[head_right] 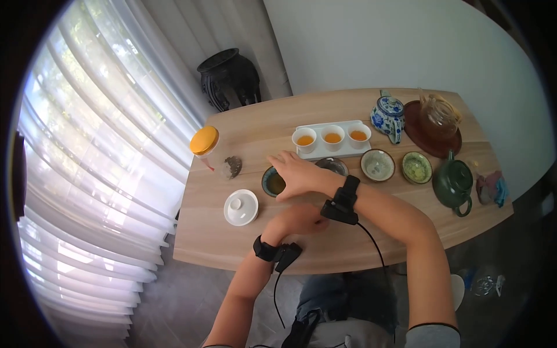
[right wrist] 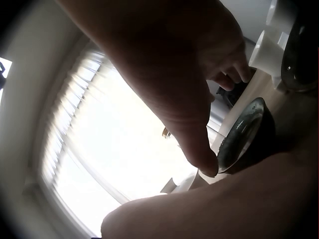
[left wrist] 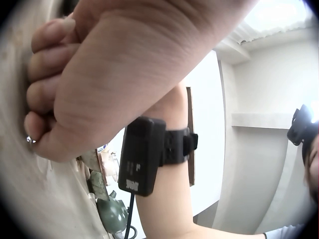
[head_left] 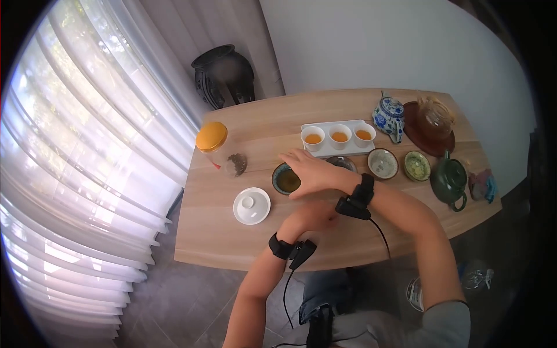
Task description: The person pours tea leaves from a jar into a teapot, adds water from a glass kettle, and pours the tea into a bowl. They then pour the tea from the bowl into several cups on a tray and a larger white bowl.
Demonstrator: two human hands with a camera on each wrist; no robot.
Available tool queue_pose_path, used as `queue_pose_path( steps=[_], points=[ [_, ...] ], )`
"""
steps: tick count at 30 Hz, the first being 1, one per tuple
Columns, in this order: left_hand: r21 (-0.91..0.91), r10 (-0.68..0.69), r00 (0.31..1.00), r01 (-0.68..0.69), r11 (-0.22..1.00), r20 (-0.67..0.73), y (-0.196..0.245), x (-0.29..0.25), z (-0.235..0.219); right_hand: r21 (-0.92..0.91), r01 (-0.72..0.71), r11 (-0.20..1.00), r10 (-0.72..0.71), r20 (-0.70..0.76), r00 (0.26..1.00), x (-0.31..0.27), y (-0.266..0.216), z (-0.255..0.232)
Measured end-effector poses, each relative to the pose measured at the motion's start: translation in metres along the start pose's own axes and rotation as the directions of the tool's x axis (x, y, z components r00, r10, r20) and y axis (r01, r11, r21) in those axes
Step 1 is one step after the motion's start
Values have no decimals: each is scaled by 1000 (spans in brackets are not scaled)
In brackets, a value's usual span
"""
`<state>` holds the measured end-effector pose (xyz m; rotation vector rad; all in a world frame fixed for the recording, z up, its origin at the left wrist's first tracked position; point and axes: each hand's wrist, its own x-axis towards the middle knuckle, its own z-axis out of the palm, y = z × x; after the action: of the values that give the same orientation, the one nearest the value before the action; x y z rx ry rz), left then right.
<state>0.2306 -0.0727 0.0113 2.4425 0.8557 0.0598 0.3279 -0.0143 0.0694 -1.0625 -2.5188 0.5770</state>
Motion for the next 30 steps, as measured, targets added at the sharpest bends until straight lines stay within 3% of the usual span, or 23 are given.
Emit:
queue_pose_path(
  steps=[2, 5, 8, 14, 17, 20, 27, 30],
  points=[
    [-3, -3, 1000, 3, 1000, -21, -3, 0, 2, -56, -72, 996, 82, 214, 973, 11, 1, 5],
    [20, 30, 998, -29, 999, -59, 0, -2, 2, -106, -57, 993, 77, 203, 976, 16, 9, 16],
    [40, -33, 999, 34, 999, -29, 3, -3, -1, -48, -23, 999, 32, 195, 980, 18, 15, 19],
    [41, 48, 996, -45, 998, -70, -12, 4, 12, -25, -33, 999, 36, 165, 986, 17, 12, 16],
    [34, 0, 998, 2, 999, -58, -10, 6, 9, -15, 9, 1000, -8, 74, 997, 16, 13, 9],
    [94, 72, 997, -75, 993, 34, -7, 7, 2, 10, -22, 1000, 21, 69, 997, 7, 2, -28],
    [2, 142, 989, -142, 990, -31, -3, 2, -1, -47, -50, 998, 53, 69, 996, -54, 18, -140],
    [-7, 131, 991, -131, 991, -10, 1, 2, -5, -53, -257, 965, 257, 4, 966, -97, 31, -185]
  ],
)
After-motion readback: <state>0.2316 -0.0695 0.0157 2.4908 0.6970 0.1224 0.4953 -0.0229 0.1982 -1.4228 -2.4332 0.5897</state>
